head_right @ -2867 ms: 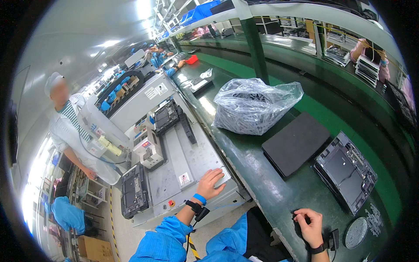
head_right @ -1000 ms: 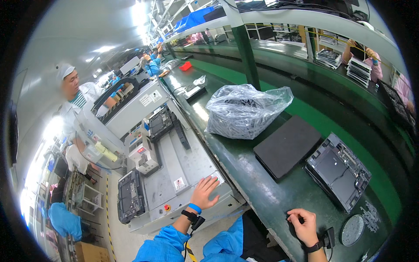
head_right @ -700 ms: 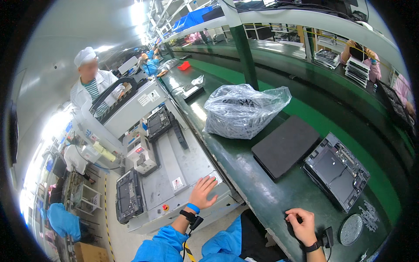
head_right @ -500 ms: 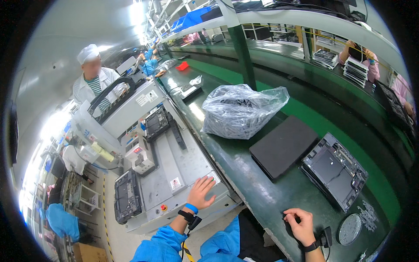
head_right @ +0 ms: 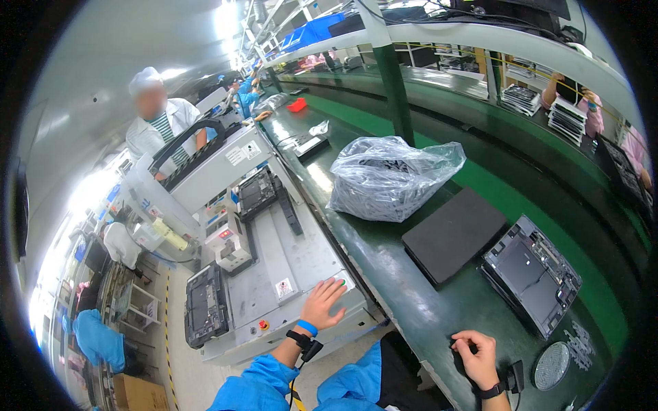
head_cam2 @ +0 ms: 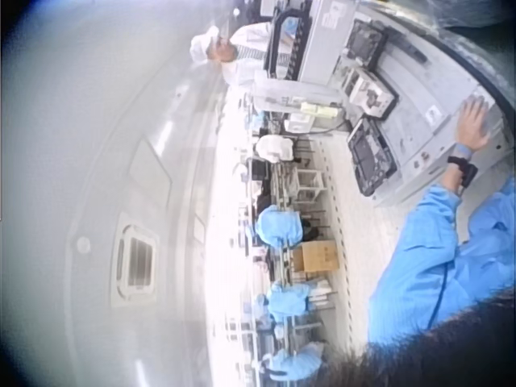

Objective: Assembling internal components into a device housing and securing them with screws using a power screwdriver on a production line.

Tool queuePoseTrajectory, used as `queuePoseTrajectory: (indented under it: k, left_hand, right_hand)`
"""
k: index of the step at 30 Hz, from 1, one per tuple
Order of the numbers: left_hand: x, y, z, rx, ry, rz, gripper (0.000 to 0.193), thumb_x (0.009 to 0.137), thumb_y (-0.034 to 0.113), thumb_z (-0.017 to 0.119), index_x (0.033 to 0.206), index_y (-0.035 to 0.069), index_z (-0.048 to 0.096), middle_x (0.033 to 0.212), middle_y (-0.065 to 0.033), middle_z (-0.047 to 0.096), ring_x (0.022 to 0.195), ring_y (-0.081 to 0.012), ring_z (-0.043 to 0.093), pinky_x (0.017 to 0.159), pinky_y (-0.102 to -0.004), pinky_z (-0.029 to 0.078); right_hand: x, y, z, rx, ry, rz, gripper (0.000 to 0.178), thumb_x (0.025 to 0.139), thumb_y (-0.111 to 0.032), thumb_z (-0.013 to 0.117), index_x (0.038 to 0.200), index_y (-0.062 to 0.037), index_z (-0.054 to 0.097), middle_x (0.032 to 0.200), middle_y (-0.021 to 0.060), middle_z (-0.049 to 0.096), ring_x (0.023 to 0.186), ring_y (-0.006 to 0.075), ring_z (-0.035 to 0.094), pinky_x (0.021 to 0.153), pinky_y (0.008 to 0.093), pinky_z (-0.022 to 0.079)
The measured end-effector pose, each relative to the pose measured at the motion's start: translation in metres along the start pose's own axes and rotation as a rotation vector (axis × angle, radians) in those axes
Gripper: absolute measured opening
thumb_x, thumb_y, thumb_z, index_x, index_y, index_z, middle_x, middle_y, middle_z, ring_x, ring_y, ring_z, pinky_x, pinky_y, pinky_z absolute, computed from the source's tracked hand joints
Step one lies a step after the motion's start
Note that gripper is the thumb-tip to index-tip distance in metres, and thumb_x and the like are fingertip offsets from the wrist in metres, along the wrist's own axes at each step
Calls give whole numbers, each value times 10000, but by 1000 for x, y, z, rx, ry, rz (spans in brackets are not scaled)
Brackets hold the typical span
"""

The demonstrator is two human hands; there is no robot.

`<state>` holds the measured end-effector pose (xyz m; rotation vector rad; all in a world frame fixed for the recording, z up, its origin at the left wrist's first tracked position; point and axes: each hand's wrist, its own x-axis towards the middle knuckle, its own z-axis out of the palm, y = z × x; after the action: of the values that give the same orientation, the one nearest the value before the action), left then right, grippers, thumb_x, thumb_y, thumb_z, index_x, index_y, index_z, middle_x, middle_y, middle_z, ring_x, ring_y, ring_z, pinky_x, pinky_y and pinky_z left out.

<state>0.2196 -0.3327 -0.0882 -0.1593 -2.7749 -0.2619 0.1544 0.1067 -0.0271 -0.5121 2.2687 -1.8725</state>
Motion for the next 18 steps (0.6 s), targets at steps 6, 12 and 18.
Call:
queuePoseTrajectory:
  k: [6, 12, 18]
  left_hand:
    - [-25, 5, 2, -25, 40, -87, 619, 851, 236, 701, 1440, 125, 547, 1527, -92, 504, 1415, -302, 462, 1189, -499, 340]
    - [-97, 23, -30, -75, 166, -229, 526, 819, 122, 706, 1337, 97, 614, 1423, -128, 573, 1347, -315, 526, 1138, -504, 402]
    - [-159, 14, -39, 19, 356, -298, 438, 764, 14, 711, 1199, 50, 673, 1250, -131, 651, 1189, -352, 617, 1056, -488, 480]
  right_hand:
    - [3, 5, 3, 32, -23, 12, 88, 919, -6, 640, 937, 37, 714, 760, 69, 711, 696, 118, 675, 667, 250, 528]
    - [-1, 15, 1, 82, 10, 41, 78, 927, 22, 632, 945, 37, 706, 760, 51, 690, 716, 98, 656, 669, 236, 518]
    - [1, 13, 3, 96, 17, 50, 78, 954, -2, 630, 969, 31, 699, 752, 42, 678, 690, 92, 635, 638, 225, 493]
